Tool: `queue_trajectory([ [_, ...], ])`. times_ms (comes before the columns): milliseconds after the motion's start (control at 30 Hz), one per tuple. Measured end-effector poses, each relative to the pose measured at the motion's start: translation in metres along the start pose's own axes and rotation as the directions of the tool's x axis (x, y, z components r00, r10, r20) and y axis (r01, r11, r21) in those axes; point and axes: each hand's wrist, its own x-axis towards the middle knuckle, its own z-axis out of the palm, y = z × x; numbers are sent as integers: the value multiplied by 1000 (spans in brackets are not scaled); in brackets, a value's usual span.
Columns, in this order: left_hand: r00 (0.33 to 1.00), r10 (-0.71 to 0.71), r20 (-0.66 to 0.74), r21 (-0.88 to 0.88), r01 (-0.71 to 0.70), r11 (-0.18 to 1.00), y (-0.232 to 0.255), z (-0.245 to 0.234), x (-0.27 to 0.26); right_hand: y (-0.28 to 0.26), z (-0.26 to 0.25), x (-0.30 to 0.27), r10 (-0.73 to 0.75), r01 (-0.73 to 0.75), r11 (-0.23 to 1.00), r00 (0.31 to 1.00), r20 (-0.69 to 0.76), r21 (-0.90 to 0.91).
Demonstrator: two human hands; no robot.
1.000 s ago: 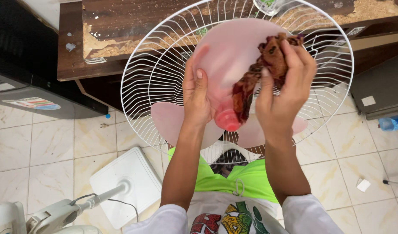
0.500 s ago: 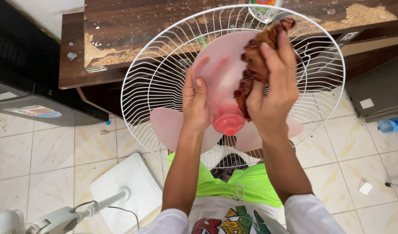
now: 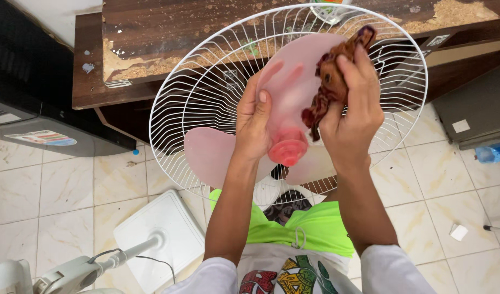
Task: The person wipes the blades and central hub of a standing fan with a patterned cloth. They spray the cloth with a cleaning solution from a spray bottle and continue wiping each blade and the hub area.
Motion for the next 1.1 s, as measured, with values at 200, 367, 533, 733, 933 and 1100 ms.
queue_trajectory([
  [200, 999, 41, -6, 226, -38, 973, 5, -8, 20, -13, 7, -5, -261, 247, 964, 949, 178, 94],
  [367, 999, 25, -24, 242, -18, 970, -2, -4, 26, -22, -14, -29, -136, 93, 982, 951, 277, 162],
  [533, 982, 161, 103, 547, -191, 815, 5, 17, 23, -33, -30, -40, 79, -98, 993, 961, 267, 62],
  [733, 916, 265, 301, 725, -400, 561, 43, 32, -16, -44, -36, -47, 76, -99, 987, 981, 176, 123],
  [933, 931, 310, 191, 847, -316, 427, 46, 16, -59, -34, -26, -45, -18, -16, 978, 987, 161, 209],
  [1100, 911, 206, 358, 882, -402, 246, 27, 4, -59, -42, -16, -46, -78, 50, 990, 972, 223, 131],
])
